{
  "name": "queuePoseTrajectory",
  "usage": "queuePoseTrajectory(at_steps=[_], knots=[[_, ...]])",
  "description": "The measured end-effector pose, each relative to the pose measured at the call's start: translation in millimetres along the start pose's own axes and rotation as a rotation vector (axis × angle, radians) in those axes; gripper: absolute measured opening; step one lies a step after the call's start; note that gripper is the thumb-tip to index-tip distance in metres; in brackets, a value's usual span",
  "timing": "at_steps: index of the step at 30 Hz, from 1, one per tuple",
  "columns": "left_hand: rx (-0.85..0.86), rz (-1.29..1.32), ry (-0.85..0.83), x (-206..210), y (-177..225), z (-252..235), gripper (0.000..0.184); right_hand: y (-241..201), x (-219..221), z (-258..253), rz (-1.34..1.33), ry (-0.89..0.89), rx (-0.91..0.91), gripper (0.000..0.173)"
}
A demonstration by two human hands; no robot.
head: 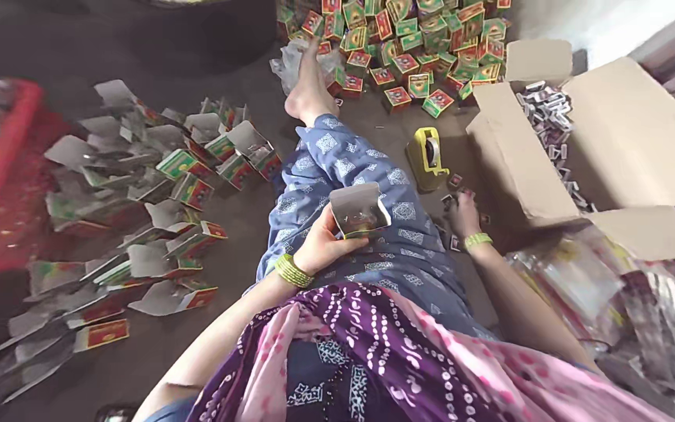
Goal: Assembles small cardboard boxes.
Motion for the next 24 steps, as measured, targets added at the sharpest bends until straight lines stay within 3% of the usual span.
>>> queuePoseTrajectory(at_steps=[3, 6, 8, 11, 15, 21, 24], knots=[[0.035, -0.108, 0.090, -10.2, -16.6, -8.1, 0.079, -59.8, -30.2, 19.2, -0.325, 0.196, -0.178, 0.036], [0.056, -0.172, 0.127, -19.3, -27.3, -8.7, 0.079, -142.5, -46.5, 50.5, -0.738, 0.037, -0.344, 0.041], [0.113, -0.225, 0.114, -20.1, -26.3, -5.2, 0.075, -192.0, -52.3, 72.7, -0.810, -0.099, -0.476, 0.042], [0.178, -0.324, 0.082, -18.1, -22.0, 3.0, 0.069, -239.1, -43.3, 91.3, -0.713, -0.162, -0.684, 0.035], [0.222, -0.431, 0.078, -18.2, -17.5, 9.3, 0.066, -261.9, -17.4, 98.2, -0.403, -0.156, -0.780, 0.021], [0.164, -0.503, 0.067, -18.7, -20.7, 8.3, 0.067, -278.1, -1.9, 123.1, -0.078, -0.047, -1.048, 0.023], [0.166, -0.484, 0.063, -19.7, -24.9, 8.3, 0.066, -280.9, 11.1, 130.2, 0.099, -0.096, -1.189, 0.028]])
Point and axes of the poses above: each hand's wrist, its own z-axis away from the middle knuckle, its own x-axis out of the palm, y = z × x, the point moved 6 cm from there along -z, towards the middle knuckle, and after that the axes turned 9 degrees about -x, right-handed, at the moved point
